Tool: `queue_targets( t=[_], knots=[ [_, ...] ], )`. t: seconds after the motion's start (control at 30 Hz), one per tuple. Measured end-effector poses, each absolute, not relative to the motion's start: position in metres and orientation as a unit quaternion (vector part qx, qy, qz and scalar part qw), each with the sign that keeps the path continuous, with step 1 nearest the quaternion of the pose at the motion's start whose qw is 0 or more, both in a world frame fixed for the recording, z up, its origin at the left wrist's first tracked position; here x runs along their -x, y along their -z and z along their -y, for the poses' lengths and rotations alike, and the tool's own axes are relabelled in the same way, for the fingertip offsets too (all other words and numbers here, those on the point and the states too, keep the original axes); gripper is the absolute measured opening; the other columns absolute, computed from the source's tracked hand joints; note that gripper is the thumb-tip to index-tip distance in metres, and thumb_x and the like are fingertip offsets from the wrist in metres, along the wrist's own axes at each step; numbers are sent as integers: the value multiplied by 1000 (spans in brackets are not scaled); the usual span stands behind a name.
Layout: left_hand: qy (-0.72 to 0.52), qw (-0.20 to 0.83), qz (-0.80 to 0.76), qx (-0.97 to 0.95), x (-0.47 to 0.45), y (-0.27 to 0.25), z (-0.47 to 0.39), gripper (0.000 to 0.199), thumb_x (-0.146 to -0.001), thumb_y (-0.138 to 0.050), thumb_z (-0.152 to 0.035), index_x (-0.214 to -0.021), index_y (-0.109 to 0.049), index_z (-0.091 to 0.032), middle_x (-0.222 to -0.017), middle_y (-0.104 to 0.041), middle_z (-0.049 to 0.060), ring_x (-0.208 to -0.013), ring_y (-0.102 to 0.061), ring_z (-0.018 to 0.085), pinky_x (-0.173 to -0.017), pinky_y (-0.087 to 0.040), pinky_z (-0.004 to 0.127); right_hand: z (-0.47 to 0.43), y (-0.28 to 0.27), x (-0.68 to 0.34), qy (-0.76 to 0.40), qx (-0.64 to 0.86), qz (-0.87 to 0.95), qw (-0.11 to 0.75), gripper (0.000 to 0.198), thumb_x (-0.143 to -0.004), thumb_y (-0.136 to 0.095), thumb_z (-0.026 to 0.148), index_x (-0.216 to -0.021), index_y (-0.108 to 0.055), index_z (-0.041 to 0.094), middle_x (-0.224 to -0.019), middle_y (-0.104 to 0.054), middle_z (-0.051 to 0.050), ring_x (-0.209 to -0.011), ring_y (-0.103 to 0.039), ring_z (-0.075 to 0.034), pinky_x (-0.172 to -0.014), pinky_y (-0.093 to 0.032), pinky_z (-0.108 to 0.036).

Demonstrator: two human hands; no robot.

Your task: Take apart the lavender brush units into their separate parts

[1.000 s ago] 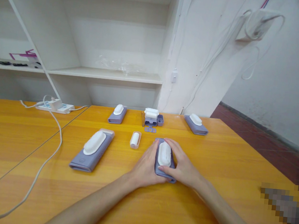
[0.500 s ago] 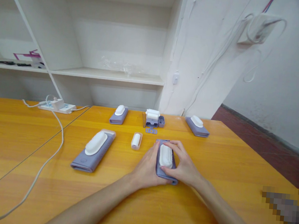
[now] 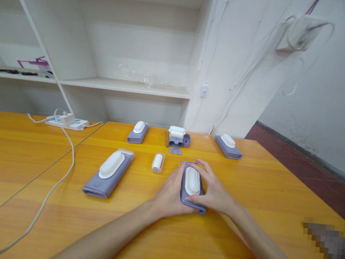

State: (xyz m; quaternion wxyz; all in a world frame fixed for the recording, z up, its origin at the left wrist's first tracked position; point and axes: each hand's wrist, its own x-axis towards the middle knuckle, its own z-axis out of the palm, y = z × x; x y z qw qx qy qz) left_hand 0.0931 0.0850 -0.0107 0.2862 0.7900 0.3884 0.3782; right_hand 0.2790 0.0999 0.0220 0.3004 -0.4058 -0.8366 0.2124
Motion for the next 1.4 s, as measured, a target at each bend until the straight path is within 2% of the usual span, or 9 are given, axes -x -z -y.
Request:
queue_targets(
  t=[0.1, 0.3, 0.47, 0.67, 0.83, 0.97, 1.13, 1.27, 1.4],
  knots=[
    [-375, 285, -388, -792, -93, 8, -85, 124, -51, -79, -52, -146, -7, -22, -148, -28, 15, -133, -32, 35, -107, -32, 51, -102, -32, -278, -221, 406, 847, 262, 83, -63, -75, 34, -137, -37, 24, -139, -28, -11, -128, -33, -30, -107, -31, -44],
    [-393, 304, -379, -780, -95, 2, -84, 116, -48, -83, -41, -143, -19, -23, -142, -35, 12, -129, -37, 34, -105, -34, 49, -105, -56, -269, -216, 392, 867, 219, 70, -60, -70, 22, -126, -46, 22, -116, -40, -8, -100, -52, -22, -90, -46, -35],
    [-406, 314, -379, -770, -96, -2, -82, 114, -46, -84, -36, -141, -23, -24, -139, -38, 12, -126, -39, 34, -104, -35, 50, -105, -61, -265, -215, 377, 874, 219, 65, -57, -66, 14, -119, -46, 21, -108, -42, -5, -95, -52, -20, -86, -48, -32],
    [-406, 315, -377, -770, -96, -2, -82, 114, -46, -84, -36, -141, -23, -23, -137, -40, 12, -124, -41, 34, -104, -34, 49, -106, -61, -265, -216, 391, 872, 201, 67, -58, -67, 16, -120, -44, 21, -109, -41, -5, -98, -51, -21, -89, -46, -34],
    [-401, 320, -376, -772, -95, 3, -83, 123, -44, -84, -39, -143, -13, -24, -141, -36, 12, -128, -37, 33, -105, -33, 49, -115, -70, -266, -238, 378, 886, 121, 80, -52, -74, 24, -123, -40, 21, -112, -39, -5, -103, -48, -22, -93, -44, -36],
    [-397, 328, -382, -768, -94, 6, -85, 129, -42, -84, -43, -144, -8, -24, -145, -29, 14, -130, -33, 36, -106, -32, 52, -121, -77, -262, -213, 386, 896, 59, 77, -48, -74, 20, -118, -42, 19, -109, -39, -6, -101, -48, -23, -88, -46, -36],
    [-390, 326, -382, -772, -94, 10, -87, 131, -43, -83, -50, -145, -5, -22, -143, -33, 15, -130, -33, 37, -106, -30, 53, -124, -84, -255, -169, 378, 910, 3, 77, -45, -76, 21, -114, -42, 19, -106, -39, -6, -99, -46, -25, -85, -46, -38],
    [-383, 317, -389, -775, -93, 10, -87, 131, -42, -83, -51, -145, -8, -21, -143, -32, 16, -130, -34, 37, -105, -32, 53, -127, -87, -254, -150, 380, 913, -22, 68, -46, -75, 24, -105, -43, 18, -102, -40, -6, -91, -47, -23, -78, -47, -37],
    [-395, 328, -377, -771, -92, 5, -86, 124, -43, -84, -43, -144, -15, -23, -137, -41, 12, -123, -43, 35, -102, -37, 51, -130, -86, -255, -144, 371, 917, -17, 63, -44, -76, 25, -98, -43, 19, -99, -40, -4, -88, -47, -22, -73, -46, -35]
  ],
)
